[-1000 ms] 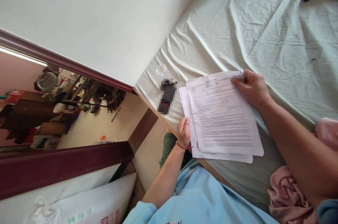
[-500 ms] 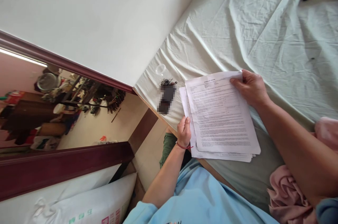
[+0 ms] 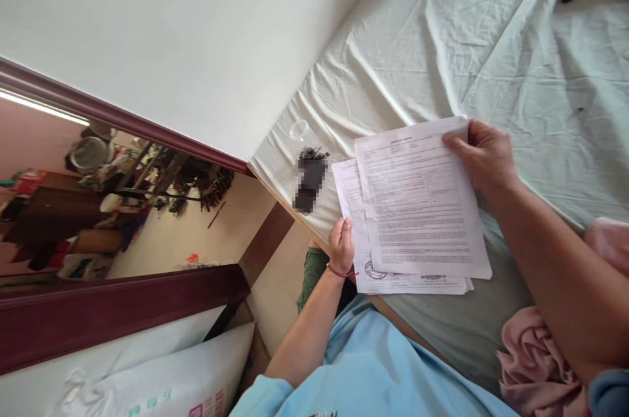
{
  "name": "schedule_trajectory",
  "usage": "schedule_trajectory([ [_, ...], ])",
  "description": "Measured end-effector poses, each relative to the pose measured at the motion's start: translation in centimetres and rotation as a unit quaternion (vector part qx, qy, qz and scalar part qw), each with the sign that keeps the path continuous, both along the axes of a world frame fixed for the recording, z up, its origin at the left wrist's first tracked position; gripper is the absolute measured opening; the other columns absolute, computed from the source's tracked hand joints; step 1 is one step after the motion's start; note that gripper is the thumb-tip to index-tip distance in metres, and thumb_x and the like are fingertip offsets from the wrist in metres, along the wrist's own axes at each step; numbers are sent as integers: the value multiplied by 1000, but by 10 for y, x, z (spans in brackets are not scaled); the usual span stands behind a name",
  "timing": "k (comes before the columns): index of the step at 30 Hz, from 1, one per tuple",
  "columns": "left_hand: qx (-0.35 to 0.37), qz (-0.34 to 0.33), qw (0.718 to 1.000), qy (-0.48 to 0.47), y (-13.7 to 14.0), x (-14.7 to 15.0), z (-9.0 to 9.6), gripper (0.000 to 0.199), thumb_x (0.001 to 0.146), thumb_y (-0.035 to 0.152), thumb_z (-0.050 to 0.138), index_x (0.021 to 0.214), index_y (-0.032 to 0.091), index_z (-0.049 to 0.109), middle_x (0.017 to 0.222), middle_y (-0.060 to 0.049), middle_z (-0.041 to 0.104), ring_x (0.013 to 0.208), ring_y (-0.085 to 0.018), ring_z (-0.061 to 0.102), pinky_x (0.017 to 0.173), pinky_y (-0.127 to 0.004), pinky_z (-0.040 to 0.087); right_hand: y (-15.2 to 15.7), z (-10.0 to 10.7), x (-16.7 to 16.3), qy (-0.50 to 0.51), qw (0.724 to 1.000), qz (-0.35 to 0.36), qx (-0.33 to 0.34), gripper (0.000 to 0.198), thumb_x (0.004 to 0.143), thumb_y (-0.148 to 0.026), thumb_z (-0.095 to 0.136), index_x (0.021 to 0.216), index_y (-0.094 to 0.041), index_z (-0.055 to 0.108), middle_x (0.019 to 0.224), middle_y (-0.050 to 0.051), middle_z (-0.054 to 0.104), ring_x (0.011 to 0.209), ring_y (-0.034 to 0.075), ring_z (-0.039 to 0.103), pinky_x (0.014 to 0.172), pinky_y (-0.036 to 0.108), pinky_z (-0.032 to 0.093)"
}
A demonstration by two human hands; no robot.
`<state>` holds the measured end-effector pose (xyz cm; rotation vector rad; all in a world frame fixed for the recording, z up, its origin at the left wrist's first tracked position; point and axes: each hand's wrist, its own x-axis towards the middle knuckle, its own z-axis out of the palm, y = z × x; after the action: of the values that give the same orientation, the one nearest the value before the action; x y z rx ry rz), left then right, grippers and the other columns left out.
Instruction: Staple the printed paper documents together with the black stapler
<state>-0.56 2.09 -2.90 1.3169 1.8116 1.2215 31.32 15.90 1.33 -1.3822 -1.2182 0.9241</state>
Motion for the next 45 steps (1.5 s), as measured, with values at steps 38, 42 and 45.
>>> schedule_trajectory([
  [38,-5,-104,989,103,-3,13,19,59,102,77,44,84,23,60,70,-3,62,67,-19,55,65,-31,44,-20,12,-49,-279,930,-12,238,34,98,-23,55,128,-31,70,130,13,68,121,36,62,105,60,50],
  [42,-13,-153,980,126,-5,15,21,58,105,73,39,85,23,58,70,-3,61,64,-19,55,64,-32,41,-31,23,-61,-273,924,59,260,33,106,-27,49,127,-33,73,136,10,68,123,34,61,104,57,52],
  [45,-12,-176,974,144,-6,16,23,56,107,71,36,86,23,57,72,-4,62,67,-20,56,66,-33,41,-34,22,-67,-261,921,91,274,34,109,-29,46,123,-28,76,135,13,70,123,34,59,103,56,52],
])
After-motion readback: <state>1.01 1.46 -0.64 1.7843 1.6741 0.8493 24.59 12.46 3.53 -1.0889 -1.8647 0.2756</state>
